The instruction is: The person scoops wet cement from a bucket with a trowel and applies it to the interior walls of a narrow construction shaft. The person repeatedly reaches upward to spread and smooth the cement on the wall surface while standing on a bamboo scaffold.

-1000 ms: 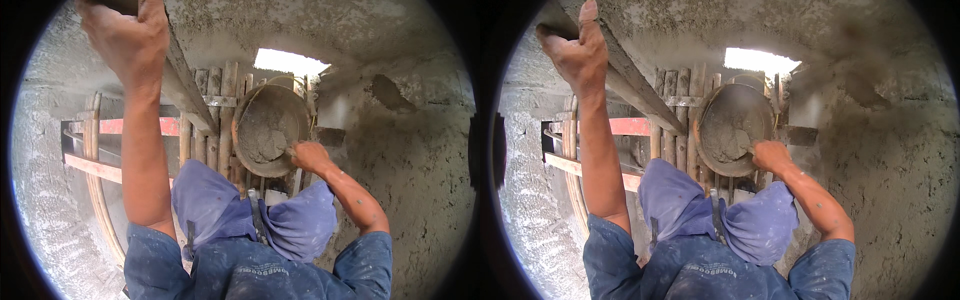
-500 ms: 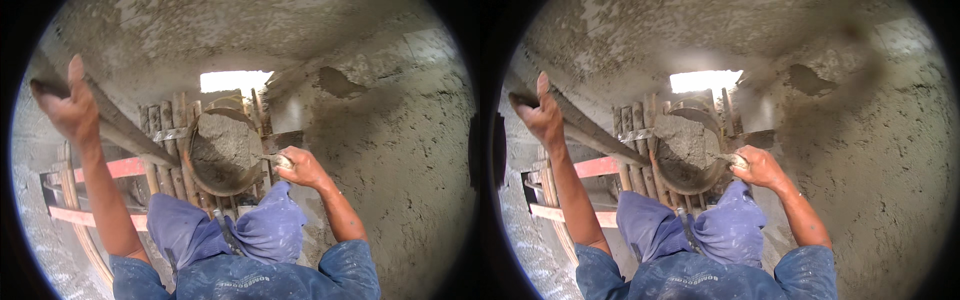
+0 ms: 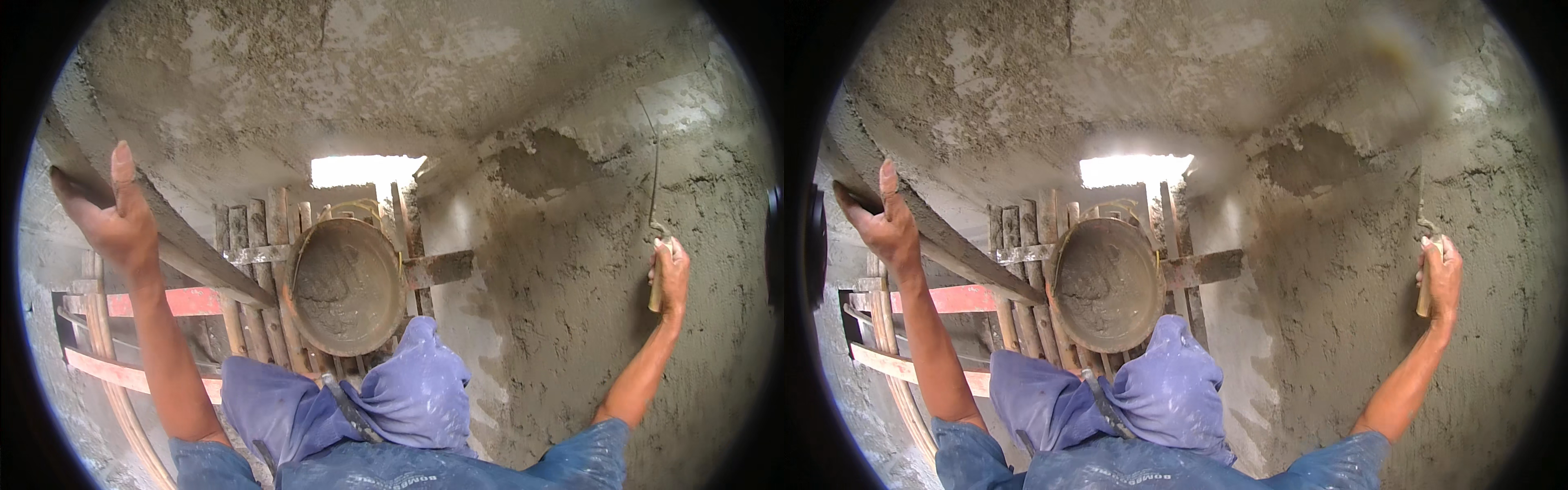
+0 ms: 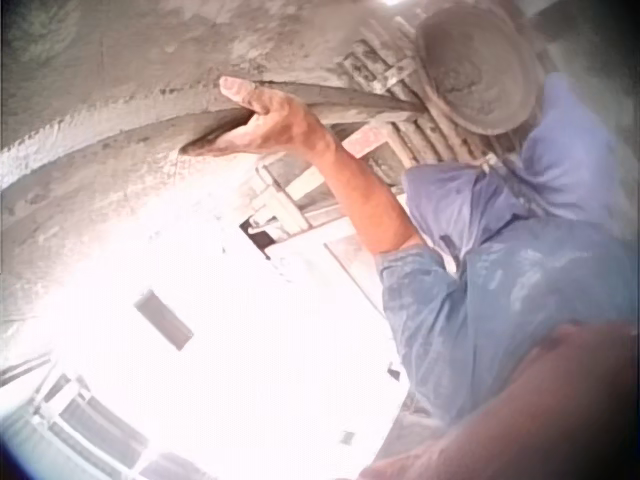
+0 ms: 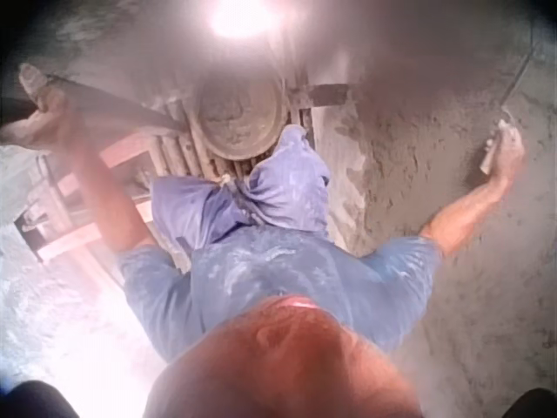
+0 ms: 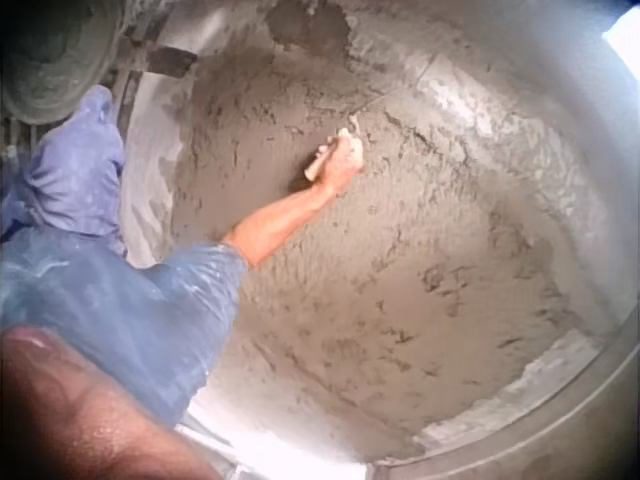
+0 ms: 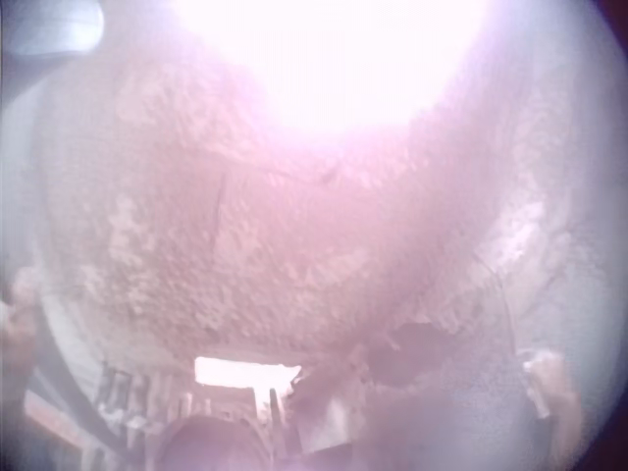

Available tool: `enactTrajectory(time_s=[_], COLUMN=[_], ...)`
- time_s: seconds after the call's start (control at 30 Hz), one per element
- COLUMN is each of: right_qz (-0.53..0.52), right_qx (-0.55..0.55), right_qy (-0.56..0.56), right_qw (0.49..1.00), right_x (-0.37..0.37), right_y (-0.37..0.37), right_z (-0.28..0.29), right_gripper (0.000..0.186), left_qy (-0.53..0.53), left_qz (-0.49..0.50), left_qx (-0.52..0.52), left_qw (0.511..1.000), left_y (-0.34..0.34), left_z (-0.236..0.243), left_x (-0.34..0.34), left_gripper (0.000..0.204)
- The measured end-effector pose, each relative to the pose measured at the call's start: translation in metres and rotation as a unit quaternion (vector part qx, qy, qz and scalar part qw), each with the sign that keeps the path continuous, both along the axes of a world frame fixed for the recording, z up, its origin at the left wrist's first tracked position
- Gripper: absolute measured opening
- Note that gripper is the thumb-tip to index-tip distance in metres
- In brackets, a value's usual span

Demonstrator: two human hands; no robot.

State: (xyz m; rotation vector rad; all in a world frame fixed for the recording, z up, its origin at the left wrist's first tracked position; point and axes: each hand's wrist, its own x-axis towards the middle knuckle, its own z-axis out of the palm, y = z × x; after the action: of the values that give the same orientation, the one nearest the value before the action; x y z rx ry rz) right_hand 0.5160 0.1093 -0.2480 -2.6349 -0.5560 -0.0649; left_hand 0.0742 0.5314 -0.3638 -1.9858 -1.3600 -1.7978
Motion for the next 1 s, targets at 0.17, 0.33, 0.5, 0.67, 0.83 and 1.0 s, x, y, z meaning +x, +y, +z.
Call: enactTrajectory(time_s=[0.17, 0.33, 0.5, 0.67, 0.83, 1.0], right_qz=[0.259, 0.487, 0.608, 0.523, 0.423, 0.427], right_qx=[-0.158, -0.384, -0.371, -0.322, -0.215, -0.071], right_qy=[-0.044, -0.065, -0.045, 0.168, 0.258, 0.254], right_qw=[0.952, 0.781, 0.701, 0.771, 0.841, 0.865], right_x=[-0.081, -0.172, -0.248, -0.23, -0.224, -0.203], right_y=[0.072, 0.159, 0.175, 0.143, 0.103, 0.107], right_z=[-0.065, -0.189, -0.318, -0.296, -0.313, -0.285], right_gripper=[0.031, 0.025, 0.02, 0.027, 0.036, 0.036], left_qy=[0.142, -0.035, -0.024, -0.017, 0.111, 0.063], left_qz=[0.02, -0.122, -0.061, -0.055, -0.012, -0.062], left_qx=[0.054, 0.022, 0.107, 0.068, 0.044, 0.02], left_qw=[0.988, 0.992, 0.992, 0.996, 0.993, 0.996], left_y=[0.025, 0.01, 0.019, 0.01, 0.017, 0.032], left_z=[-0.014, -0.007, -0.01, -0.01, -0.006, -0.019], left_x=[-0.022, 0.001, 0.01, 0.006, -0.009, -0.025], left_gripper=[0.084, 0.088, 0.075, 0.077, 0.086, 0.074])
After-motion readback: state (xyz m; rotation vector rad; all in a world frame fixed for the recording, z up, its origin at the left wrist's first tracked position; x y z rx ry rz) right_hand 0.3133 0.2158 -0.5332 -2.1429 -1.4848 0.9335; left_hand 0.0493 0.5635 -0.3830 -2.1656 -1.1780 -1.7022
